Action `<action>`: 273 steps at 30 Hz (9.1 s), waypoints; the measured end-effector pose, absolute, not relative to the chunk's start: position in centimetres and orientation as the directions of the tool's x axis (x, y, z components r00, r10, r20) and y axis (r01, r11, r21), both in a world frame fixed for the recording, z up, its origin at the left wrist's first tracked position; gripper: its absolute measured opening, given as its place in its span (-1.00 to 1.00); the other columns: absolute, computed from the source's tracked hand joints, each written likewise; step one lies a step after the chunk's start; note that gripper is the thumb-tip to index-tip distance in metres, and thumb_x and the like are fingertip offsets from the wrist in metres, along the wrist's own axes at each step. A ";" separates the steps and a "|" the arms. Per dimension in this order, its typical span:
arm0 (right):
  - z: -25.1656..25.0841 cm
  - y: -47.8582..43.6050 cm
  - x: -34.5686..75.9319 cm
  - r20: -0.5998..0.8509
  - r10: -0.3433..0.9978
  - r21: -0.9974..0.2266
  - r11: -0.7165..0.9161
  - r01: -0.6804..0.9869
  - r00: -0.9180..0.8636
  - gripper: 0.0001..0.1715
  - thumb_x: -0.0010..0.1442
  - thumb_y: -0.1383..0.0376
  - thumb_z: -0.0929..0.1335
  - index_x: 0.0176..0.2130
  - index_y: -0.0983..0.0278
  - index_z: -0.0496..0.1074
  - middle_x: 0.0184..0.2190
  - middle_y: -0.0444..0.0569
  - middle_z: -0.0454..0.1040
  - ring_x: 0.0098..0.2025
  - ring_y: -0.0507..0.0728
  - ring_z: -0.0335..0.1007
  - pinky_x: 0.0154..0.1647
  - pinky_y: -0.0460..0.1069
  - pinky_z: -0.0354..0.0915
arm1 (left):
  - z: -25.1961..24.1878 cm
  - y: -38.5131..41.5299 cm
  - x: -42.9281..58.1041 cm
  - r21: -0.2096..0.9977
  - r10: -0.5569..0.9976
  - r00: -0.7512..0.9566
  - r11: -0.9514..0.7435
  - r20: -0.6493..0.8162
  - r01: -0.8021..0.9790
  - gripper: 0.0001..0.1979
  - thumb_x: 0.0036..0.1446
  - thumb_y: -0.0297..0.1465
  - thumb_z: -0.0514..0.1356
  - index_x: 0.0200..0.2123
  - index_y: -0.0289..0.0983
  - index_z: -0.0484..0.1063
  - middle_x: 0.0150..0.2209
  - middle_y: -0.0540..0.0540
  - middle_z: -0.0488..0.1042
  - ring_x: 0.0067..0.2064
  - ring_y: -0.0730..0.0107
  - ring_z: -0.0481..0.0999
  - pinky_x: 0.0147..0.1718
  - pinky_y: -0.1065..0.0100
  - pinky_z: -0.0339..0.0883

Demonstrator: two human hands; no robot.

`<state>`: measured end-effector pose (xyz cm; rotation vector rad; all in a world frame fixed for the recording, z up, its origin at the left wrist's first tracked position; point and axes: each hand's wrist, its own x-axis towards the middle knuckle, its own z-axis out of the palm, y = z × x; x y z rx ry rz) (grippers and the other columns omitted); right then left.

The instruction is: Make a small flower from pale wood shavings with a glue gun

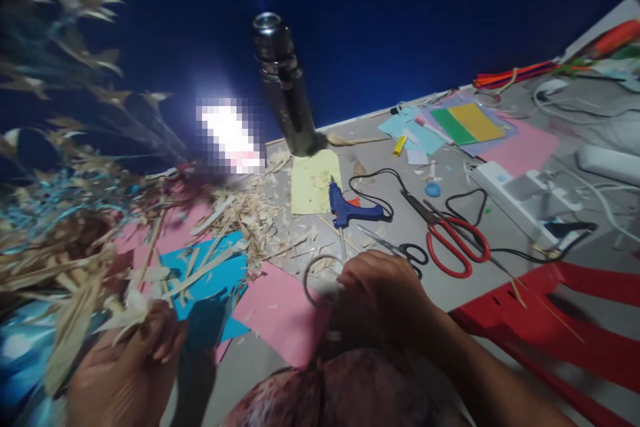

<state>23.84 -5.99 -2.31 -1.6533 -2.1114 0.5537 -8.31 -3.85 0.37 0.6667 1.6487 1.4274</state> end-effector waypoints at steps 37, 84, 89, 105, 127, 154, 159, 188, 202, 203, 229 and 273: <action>-2.2 10.7 10.0 -0.096 0.749 -0.161 0.638 0.753 -0.655 -0.77 0.35 0.34 0.28 -0.05 0.29 0.47 -0.13 0.15 0.52 -0.11 0.26 0.49 -0.25 0.01 0.31 | -1.2 -5.3 -8.6 0.709 0.822 -0.279 0.198 -0.496 -0.677 -0.65 -0.29 -0.41 0.60 -0.53 -0.38 0.51 -0.55 0.08 0.32 -0.63 0.72 0.10 -0.70 0.58 0.15; 1.5 4.9 15.2 0.017 0.872 -0.923 0.202 0.327 -0.490 -0.78 0.23 0.27 0.40 -0.17 0.30 0.62 -0.23 -0.01 0.63 -0.26 0.10 0.49 -0.28 -0.07 0.28 | 3.1 0.1 -7.8 0.875 0.877 -0.441 -0.052 -0.192 -0.482 -0.57 -0.41 -0.30 0.63 -0.45 -0.37 0.61 -0.41 -0.06 0.59 -0.45 0.52 0.47 -0.51 0.55 0.42; 1.1 4.2 15.4 -0.017 0.838 -0.902 0.222 0.370 -0.546 -0.82 0.18 0.43 0.36 -0.39 0.33 0.58 -0.47 -0.11 0.55 -0.39 0.04 0.43 -0.34 -0.10 0.21 | 3.1 0.0 -7.9 0.873 0.876 -0.441 -0.049 -0.196 -0.486 -0.56 -0.43 -0.28 0.63 -0.46 -0.37 0.62 -0.43 -0.06 0.61 -0.47 0.54 0.48 -0.47 0.55 0.43; 2.3 3.0 14.4 0.028 0.899 -0.989 0.088 0.117 -0.437 -0.89 0.10 0.45 0.40 -0.38 0.30 0.57 -0.46 -0.13 0.55 -0.39 0.03 0.40 -0.34 -0.10 0.22 | 1.3 -1.1 -2.6 0.903 0.947 -0.191 0.165 -0.257 -0.396 -0.70 -0.18 -0.31 0.56 -0.35 -0.30 0.68 -0.47 -0.05 0.57 -0.47 0.44 0.47 -0.45 0.44 0.40; 1.5 -0.2 14.2 -0.143 0.939 -0.973 -0.074 0.220 -0.313 -0.86 0.10 0.25 0.37 -0.40 0.28 0.47 -0.61 -0.18 0.34 -0.56 0.01 0.19 -0.55 -0.11 0.09 | 1.3 0.5 -1.8 0.309 0.837 0.166 0.367 -0.522 -0.877 -0.91 0.29 -0.53 0.22 -0.30 -0.37 0.51 -0.36 -0.04 0.51 -0.64 0.72 0.16 -0.75 0.63 0.15; 0.8 -1.4 12.8 -0.115 0.977 -0.976 -0.078 0.204 -0.180 -0.90 0.03 0.34 0.32 -0.51 0.27 0.39 -0.67 -0.26 0.19 -0.60 -0.05 0.05 -0.56 -0.12 0.02 | 0.6 0.4 -0.6 0.539 0.877 -0.028 0.270 -0.480 -0.798 -0.63 -0.27 -0.37 0.60 -0.39 -0.38 0.59 -0.48 0.03 0.51 -0.66 0.78 0.16 -0.71 0.63 0.12; 1.1 -1.5 12.5 -0.143 0.976 -0.978 -0.115 0.174 -0.163 -0.91 0.01 0.34 0.32 -0.52 0.26 0.36 -0.67 -0.27 0.19 -0.61 -0.06 0.03 -0.56 -0.13 0.00 | 0.6 0.5 -0.5 0.508 0.856 -0.044 0.263 -0.515 -0.820 -0.60 -0.36 -0.41 0.62 -0.42 -0.39 0.59 -0.48 0.02 0.53 -0.66 0.77 0.18 -0.71 0.63 0.14; 1.8 -0.3 12.1 -0.168 0.959 -0.970 -0.202 -0.136 -0.231 -0.85 0.12 0.39 0.35 -0.47 0.23 0.36 -0.55 -0.12 0.63 -0.50 0.07 0.60 -0.44 -0.10 0.42 | -0.3 -0.1 -0.2 0.419 0.849 0.109 0.362 -0.518 -0.832 -0.69 -0.22 -0.45 0.58 -0.41 -0.43 0.58 -0.47 0.02 0.52 -0.67 0.81 0.11 -0.70 0.62 0.17; 1.0 -0.4 11.8 -0.173 0.955 -0.956 -0.222 -0.193 -0.242 -0.85 0.10 0.39 0.34 -0.48 0.22 0.32 -0.58 -0.13 0.62 -0.53 0.08 0.61 -0.44 -0.10 0.46 | 0.0 -0.3 0.0 0.388 0.862 0.143 0.360 -0.487 -0.849 -0.72 -0.15 -0.47 0.55 -0.43 -0.43 0.54 -0.53 0.05 0.49 -0.72 0.80 0.12 -0.76 0.64 0.15; 1.0 -0.4 11.8 -0.173 0.956 -0.960 -0.218 -0.178 -0.237 -0.85 0.11 0.38 0.34 -0.48 0.22 0.31 -0.58 -0.13 0.63 -0.52 0.08 0.61 -0.44 -0.10 0.46 | 0.0 -0.3 0.0 0.391 0.860 0.146 0.365 -0.489 -0.845 -0.71 -0.17 -0.46 0.56 -0.44 -0.44 0.54 -0.56 0.06 0.47 -0.73 0.81 0.11 -0.77 0.64 0.13; 1.5 -1.2 11.3 -0.286 0.953 -0.935 -0.300 -0.189 -0.097 -0.82 0.03 0.38 0.39 -0.56 0.23 0.36 -0.64 -0.16 0.55 -0.58 0.04 0.46 -0.47 -0.10 0.40 | -1.2 -0.9 0.7 0.491 0.874 0.063 0.329 -0.482 -0.806 -0.66 -0.27 -0.35 0.60 -0.49 -0.36 0.55 -0.69 0.12 0.36 -0.73 0.69 0.21 -0.70 0.58 0.20; 0.9 -1.7 11.9 -0.178 0.984 -0.981 -0.176 0.077 -0.023 -0.82 0.02 0.43 0.34 -0.57 0.23 0.40 -0.66 -0.22 0.48 -0.65 -0.05 0.21 -0.59 -0.15 0.13 | -0.8 -1.0 0.0 0.548 0.900 0.032 0.292 -0.434 -0.784 -0.74 -0.21 -0.40 0.57 -0.55 -0.35 0.55 -0.42 -0.15 0.63 -0.49 0.49 0.52 -0.33 0.41 0.50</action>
